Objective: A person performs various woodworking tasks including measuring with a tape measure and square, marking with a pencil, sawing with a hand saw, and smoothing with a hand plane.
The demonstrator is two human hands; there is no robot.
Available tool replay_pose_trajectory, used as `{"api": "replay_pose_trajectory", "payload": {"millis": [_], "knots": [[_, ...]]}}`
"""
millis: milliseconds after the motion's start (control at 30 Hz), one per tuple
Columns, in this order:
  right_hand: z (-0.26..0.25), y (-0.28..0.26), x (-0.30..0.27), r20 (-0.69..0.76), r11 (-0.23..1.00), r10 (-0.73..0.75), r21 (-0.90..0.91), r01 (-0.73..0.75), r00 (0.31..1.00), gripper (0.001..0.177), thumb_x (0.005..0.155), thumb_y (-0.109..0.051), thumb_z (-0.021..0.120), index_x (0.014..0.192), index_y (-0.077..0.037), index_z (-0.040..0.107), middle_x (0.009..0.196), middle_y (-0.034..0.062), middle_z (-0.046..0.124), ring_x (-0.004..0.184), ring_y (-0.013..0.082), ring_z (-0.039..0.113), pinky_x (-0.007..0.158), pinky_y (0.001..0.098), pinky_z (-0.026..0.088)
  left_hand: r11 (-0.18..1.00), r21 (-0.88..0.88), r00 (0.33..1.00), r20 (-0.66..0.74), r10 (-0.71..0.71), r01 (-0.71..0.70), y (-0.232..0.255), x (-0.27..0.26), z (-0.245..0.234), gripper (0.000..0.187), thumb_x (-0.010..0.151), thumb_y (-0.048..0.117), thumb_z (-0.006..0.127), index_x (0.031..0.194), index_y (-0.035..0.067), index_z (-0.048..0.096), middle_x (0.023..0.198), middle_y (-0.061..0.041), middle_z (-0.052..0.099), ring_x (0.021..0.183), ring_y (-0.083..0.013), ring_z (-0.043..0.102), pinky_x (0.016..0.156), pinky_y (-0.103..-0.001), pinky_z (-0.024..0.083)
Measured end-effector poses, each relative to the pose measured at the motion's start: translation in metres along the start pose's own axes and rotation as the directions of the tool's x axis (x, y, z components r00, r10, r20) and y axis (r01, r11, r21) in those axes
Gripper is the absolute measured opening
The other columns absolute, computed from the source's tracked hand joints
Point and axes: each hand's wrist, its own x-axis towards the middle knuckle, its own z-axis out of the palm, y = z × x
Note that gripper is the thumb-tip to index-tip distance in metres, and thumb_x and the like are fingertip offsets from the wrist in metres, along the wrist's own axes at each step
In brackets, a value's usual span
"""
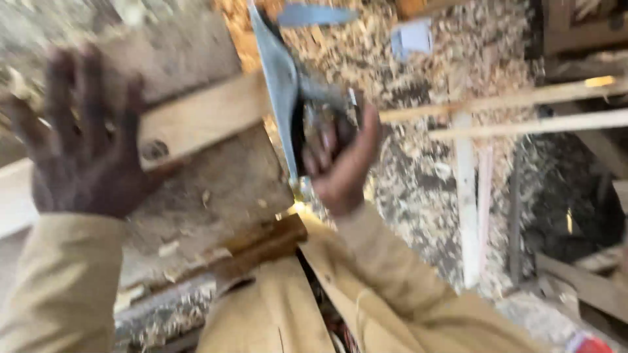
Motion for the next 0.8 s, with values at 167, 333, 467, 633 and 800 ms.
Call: {"api": "replay_pose_trajectory", "payload": {"millis": [167,333,467,633,800], "knots": [[0.019,0.014,-0.048,0.126,0.877,-0.339,-0.317,0.361,0.932,0.027,0.096,-0.027,0.035,0.102,-0.008,0.054,0.041,-0.0003,0.023,0.028,0.0085,0.023,0.026,0.0214,0.022,1.0,0.0,0.995,-0.104,0.01,-0.01,-0.002,0.002,-0.003,0.096,0.081,0.083,0.034,0.144,0.023,-0.006,0.152,-0.013,-0.003,0.143,-0.0379,0.004,0.107,-0.068,0.003],[0.007,0.032,-0.027,0.301,0.778,-0.497,-0.26,0.572,0.814,0.038,0.097,-0.033,0.041,0.117,-0.002,0.049,0.049,0.0026,0.034,0.034,0.0077,0.027,0.028,0.021,0.028,0.997,0.026,0.997,0.033,-0.07,0.07,-0.004,0.007,-0.005,0.111,0.071,0.087,0.046,0.144,0.026,-0.01,0.15,-0.009,-0.013,0.145,-0.033,-0.004,0.11,-0.066,-0.001],[0.037,0.011,0.016,0.334,0.829,-0.445,-0.197,0.523,0.831,0.035,0.099,-0.033,0.04,0.115,-0.005,0.053,0.054,0.001,0.039,0.036,0.0067,0.031,0.027,0.0227,0.032,0.999,-0.035,0.999,-0.048,-0.004,0.003,0.004,0.008,-0.016,0.099,0.083,0.077,0.051,0.144,0.023,-0.005,0.152,-0.018,0.0,0.142,-0.0422,0.004,0.105,-0.069,0.002],[-0.012,0.037,-0.056,0.188,0.877,-0.394,-0.216,0.429,0.9,0.04,0.094,-0.034,0.044,0.118,-0.003,0.048,0.043,0.0024,0.027,0.034,0.0096,0.025,0.031,0.0226,0.026,0.997,0.045,0.998,0.007,-0.065,0.064,-0.004,0.013,-0.007,0.104,0.076,0.089,0.036,0.143,0.024,-0.01,0.151,-0.01,-0.01,0.145,-0.0332,-0.003,0.11,-0.062,-0.004],[0.021,0.017,-0.009,0.195,0.787,-0.483,-0.332,0.52,0.854,0.037,0.094,-0.032,0.04,0.112,-0.004,0.054,0.042,0.0011,0.029,0.032,0.0079,0.026,0.028,0.0214,0.025,0.999,0.025,0.999,0.012,-0.036,0.036,0.0,0.011,-0.005,0.101,0.077,0.088,0.031,0.145,0.022,-0.005,0.15,-0.01,-0.009,0.145,-0.0349,0.001,0.11,-0.063,-0.003]]}}
